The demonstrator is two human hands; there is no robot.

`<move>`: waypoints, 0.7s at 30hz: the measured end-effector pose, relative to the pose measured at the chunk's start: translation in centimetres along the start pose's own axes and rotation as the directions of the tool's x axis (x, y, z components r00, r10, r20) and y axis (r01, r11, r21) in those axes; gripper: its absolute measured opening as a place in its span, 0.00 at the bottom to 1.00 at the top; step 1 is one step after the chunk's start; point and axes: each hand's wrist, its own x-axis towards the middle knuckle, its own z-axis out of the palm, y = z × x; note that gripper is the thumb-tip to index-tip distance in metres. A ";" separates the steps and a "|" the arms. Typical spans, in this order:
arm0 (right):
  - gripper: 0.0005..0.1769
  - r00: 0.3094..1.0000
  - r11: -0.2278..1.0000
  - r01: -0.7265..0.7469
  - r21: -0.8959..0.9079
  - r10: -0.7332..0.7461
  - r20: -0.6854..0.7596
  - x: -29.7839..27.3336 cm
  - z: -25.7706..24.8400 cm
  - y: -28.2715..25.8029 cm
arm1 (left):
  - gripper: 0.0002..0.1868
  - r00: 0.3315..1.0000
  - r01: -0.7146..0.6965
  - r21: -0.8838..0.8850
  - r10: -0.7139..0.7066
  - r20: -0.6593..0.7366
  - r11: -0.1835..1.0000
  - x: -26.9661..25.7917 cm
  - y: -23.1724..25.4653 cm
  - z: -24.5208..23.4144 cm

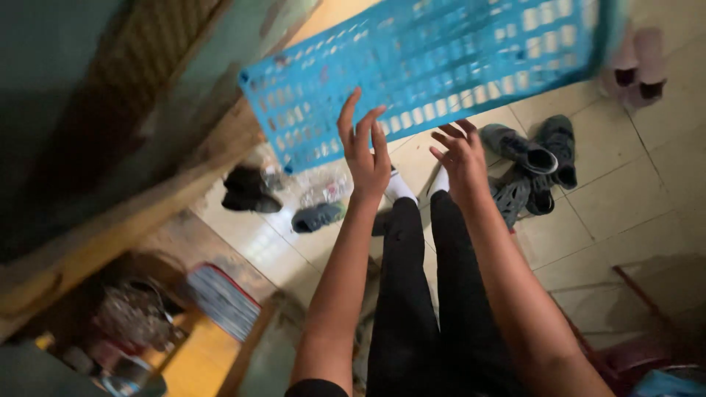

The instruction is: The user is assembling a blue plastic shoe rack by connecting the various plastic tiers and supports.

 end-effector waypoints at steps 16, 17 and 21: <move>0.19 0.956 0.980 0.134 0.145 -0.090 -0.280 5.7 -12.9 -11.2 | 0.14 0.972 -0.068 -0.093 0.087 0.219 0.993 10.1 6.9 16.5; 0.18 0.952 0.985 0.135 0.110 -0.098 -0.289 6.6 -13.0 -11.6 | 0.14 0.976 -0.064 -0.101 0.083 0.199 0.993 11.0 7.1 17.0; 0.15 0.939 0.985 0.170 0.011 -0.158 -0.305 9.8 -12.5 -13.3 | 0.15 0.978 -0.082 -0.092 0.098 0.185 0.992 15.1 6.8 18.6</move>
